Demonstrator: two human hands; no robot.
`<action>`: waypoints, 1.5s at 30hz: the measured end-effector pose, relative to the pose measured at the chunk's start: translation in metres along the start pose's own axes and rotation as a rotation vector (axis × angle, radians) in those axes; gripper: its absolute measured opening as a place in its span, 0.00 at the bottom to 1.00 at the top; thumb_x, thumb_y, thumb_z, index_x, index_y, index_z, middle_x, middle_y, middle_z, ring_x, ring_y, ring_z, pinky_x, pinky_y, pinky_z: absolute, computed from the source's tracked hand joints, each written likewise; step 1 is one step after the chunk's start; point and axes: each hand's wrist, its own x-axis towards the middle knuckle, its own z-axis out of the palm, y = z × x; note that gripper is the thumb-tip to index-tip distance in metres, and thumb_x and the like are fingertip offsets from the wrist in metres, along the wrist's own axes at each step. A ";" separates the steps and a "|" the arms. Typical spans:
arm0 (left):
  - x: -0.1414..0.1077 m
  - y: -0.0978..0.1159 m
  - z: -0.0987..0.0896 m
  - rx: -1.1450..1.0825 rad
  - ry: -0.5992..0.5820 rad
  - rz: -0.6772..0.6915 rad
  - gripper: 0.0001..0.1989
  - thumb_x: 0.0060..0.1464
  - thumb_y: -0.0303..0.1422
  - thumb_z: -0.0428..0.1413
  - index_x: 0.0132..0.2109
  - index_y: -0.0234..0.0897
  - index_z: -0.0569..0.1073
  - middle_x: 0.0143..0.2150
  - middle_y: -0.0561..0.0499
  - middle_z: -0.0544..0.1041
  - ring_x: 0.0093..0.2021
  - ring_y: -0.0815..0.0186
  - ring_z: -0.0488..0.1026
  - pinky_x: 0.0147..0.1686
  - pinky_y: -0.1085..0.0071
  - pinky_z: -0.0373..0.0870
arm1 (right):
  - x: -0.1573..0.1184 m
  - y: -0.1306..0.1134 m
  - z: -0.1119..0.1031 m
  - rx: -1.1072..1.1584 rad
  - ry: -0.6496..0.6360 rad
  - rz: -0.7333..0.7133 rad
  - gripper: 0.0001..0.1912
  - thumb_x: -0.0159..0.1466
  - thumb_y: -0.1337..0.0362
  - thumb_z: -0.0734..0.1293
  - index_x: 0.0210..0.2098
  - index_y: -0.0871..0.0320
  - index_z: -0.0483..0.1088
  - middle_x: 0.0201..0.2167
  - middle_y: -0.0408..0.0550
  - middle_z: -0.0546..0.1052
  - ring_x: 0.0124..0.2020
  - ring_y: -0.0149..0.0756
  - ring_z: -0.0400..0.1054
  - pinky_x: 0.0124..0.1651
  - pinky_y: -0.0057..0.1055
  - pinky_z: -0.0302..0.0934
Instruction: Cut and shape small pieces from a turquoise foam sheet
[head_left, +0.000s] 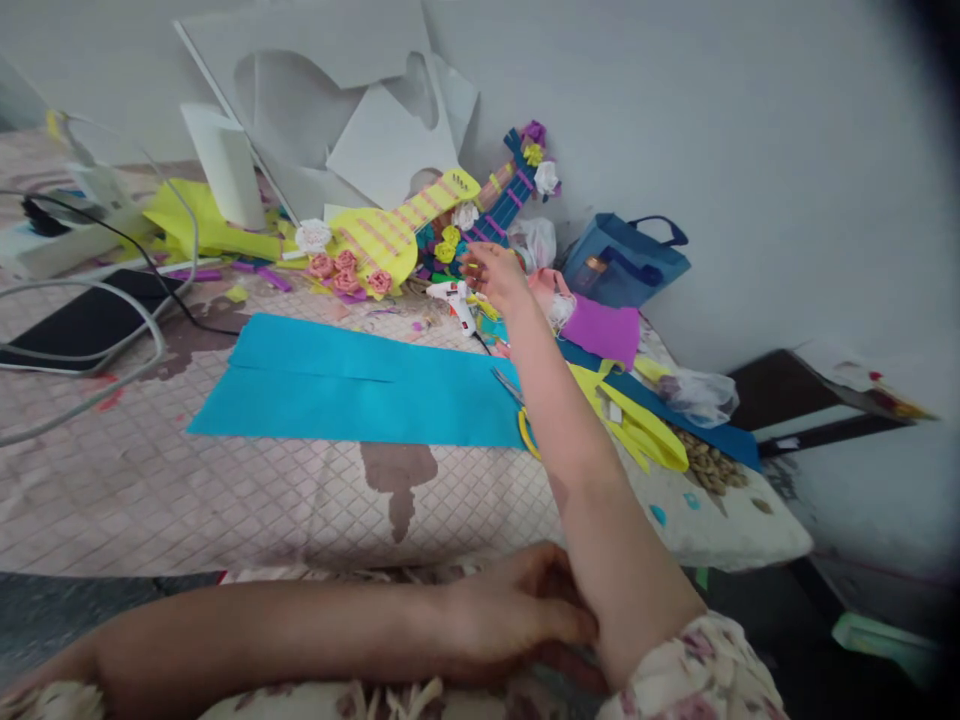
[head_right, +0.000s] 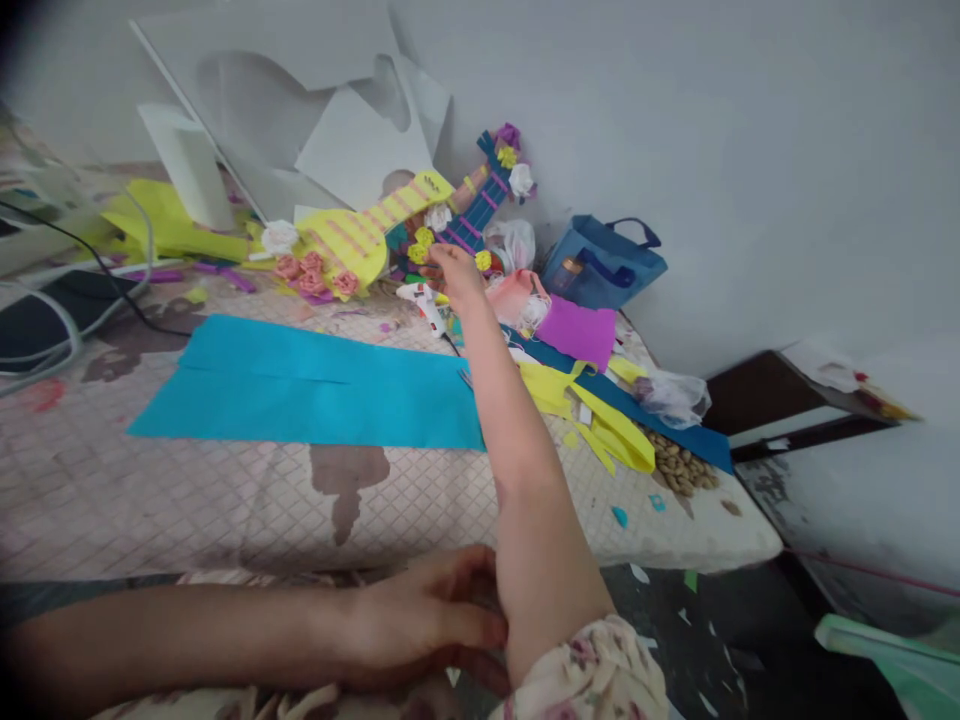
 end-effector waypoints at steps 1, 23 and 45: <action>-0.002 0.002 -0.003 0.071 0.061 0.052 0.19 0.37 0.31 0.67 0.36 0.35 0.69 0.38 0.48 0.74 0.42 0.60 0.73 0.45 0.60 0.67 | 0.002 0.001 -0.004 -0.004 -0.004 -0.007 0.11 0.60 0.57 0.67 0.35 0.56 0.63 0.32 0.42 0.72 0.30 0.27 0.69 0.32 0.27 0.64; 0.000 -0.015 -0.022 0.289 -0.351 0.044 0.19 0.33 0.29 0.68 0.37 0.36 0.74 0.34 0.53 0.73 0.37 0.66 0.73 0.43 0.66 0.67 | -0.011 -0.022 0.005 -0.057 -0.194 -0.117 0.17 0.60 0.50 0.66 0.37 0.58 0.69 0.32 0.43 0.73 0.36 0.33 0.71 0.36 0.31 0.66; -0.058 0.114 -0.088 1.929 0.300 0.352 0.14 0.60 0.28 0.46 0.48 0.35 0.73 0.47 0.44 0.77 0.46 0.59 0.74 0.43 0.67 0.69 | -0.181 0.032 -0.114 -1.066 -0.234 -0.048 0.11 0.58 0.56 0.66 0.33 0.57 0.66 0.25 0.43 0.71 0.26 0.33 0.65 0.31 0.30 0.57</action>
